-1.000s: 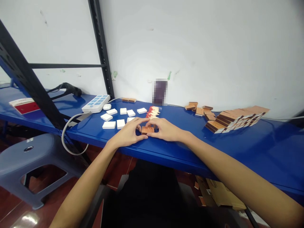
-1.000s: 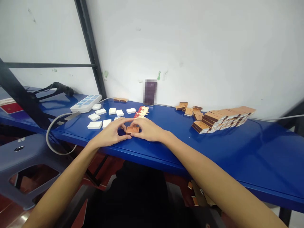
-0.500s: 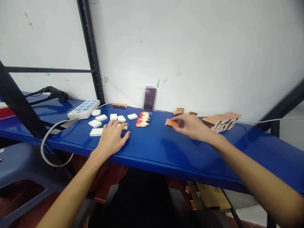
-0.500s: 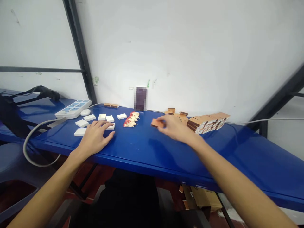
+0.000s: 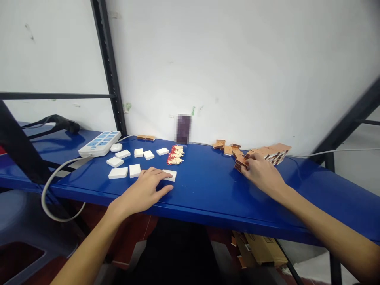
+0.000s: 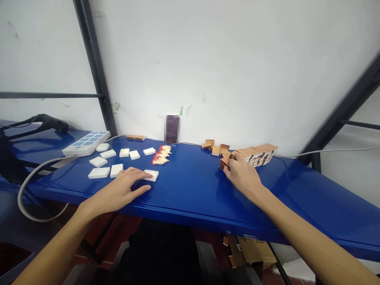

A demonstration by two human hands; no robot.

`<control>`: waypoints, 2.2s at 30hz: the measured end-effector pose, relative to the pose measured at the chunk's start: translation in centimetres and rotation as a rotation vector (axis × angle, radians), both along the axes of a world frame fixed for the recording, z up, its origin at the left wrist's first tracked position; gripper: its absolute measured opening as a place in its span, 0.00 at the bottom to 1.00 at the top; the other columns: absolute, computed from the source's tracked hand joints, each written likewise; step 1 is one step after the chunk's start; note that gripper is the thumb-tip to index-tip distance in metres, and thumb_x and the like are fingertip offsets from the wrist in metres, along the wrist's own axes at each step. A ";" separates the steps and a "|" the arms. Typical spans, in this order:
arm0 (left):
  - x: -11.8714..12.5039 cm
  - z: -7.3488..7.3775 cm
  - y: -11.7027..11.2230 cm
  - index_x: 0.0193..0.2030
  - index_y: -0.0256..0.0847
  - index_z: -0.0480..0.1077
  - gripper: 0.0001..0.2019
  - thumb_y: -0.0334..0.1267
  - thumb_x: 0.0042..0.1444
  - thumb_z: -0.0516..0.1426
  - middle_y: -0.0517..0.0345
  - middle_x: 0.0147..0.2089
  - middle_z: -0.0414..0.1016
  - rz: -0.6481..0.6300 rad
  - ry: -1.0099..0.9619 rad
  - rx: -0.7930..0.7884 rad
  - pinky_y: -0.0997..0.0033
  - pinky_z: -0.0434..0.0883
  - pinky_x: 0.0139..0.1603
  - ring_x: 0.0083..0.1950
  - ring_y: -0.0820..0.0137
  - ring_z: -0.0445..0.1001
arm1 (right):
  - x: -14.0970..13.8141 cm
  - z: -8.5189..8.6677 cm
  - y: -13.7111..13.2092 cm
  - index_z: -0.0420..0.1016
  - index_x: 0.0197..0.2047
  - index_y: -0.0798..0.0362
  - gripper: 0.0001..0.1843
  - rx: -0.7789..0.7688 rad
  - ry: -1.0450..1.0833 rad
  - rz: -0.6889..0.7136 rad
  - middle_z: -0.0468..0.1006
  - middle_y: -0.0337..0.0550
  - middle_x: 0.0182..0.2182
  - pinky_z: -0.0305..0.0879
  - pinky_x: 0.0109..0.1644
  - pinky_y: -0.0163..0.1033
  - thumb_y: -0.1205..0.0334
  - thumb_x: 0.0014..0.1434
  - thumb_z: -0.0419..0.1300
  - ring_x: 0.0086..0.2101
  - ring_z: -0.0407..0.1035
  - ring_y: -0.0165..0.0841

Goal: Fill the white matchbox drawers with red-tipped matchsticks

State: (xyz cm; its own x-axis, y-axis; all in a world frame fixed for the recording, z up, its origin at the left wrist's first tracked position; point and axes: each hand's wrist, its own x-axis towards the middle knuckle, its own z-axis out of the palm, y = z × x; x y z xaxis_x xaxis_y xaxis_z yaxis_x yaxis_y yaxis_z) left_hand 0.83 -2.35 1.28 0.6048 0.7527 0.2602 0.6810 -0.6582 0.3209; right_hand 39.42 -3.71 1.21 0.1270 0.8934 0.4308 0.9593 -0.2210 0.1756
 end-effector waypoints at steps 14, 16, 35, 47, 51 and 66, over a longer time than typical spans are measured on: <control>0.3 0.2 1.0 0.60 0.47 0.71 0.20 0.51 0.66 0.52 0.53 0.62 0.69 -0.060 -0.123 -0.109 0.55 0.65 0.65 0.62 0.59 0.68 | -4.5 3.2 11.5 0.72 0.58 0.59 0.23 -0.267 0.105 -0.061 0.73 0.65 0.53 0.68 0.43 0.45 0.58 0.63 0.54 0.45 0.74 0.47; 0.0 -0.3 0.8 0.59 0.47 0.71 0.19 0.51 0.66 0.53 0.54 0.60 0.71 -0.090 -0.140 -0.138 0.59 0.67 0.63 0.61 0.61 0.69 | -4.6 3.1 13.7 0.77 0.53 0.60 0.20 -0.312 0.126 -0.102 0.77 0.65 0.47 0.69 0.42 0.45 0.60 0.61 0.57 0.43 0.75 0.47; 0.4 -1.3 1.4 0.57 0.49 0.72 0.15 0.41 0.65 0.56 0.52 0.62 0.66 -0.115 -0.155 0.058 0.52 0.66 0.63 0.62 0.58 0.64 | -15.6 1.1 8.3 0.71 0.48 0.56 0.12 -0.130 0.256 0.510 0.76 0.57 0.48 0.65 0.49 0.44 0.61 0.66 0.50 0.47 0.71 0.44; 0.6 -1.1 1.4 0.65 0.46 0.66 0.21 0.46 0.67 0.51 0.51 0.62 0.71 -0.096 -0.054 -0.012 0.49 0.63 0.64 0.63 0.56 0.64 | -15.7 -1.0 8.8 0.70 0.48 0.51 0.17 -0.034 0.512 0.555 0.75 0.47 0.46 0.64 0.43 0.43 0.50 0.59 0.59 0.44 0.70 0.41; 0.5 -1.3 1.5 0.64 0.48 0.67 0.21 0.46 0.67 0.52 0.52 0.61 0.72 -0.106 -0.075 0.003 0.52 0.64 0.63 0.62 0.57 0.65 | -16.2 -1.6 9.3 0.71 0.45 0.52 0.18 -0.069 0.523 0.595 0.75 0.49 0.45 0.65 0.47 0.45 0.48 0.58 0.61 0.47 0.69 0.43; 0.2 -1.4 1.3 0.60 0.45 0.70 0.18 0.45 0.68 0.52 0.52 0.58 0.74 -0.114 -0.091 0.036 0.53 0.66 0.63 0.59 0.59 0.69 | -16.3 -1.8 9.7 0.77 0.39 0.56 0.05 -0.048 0.453 0.746 0.79 0.48 0.40 0.62 0.45 0.40 0.64 0.62 0.61 0.40 0.70 0.36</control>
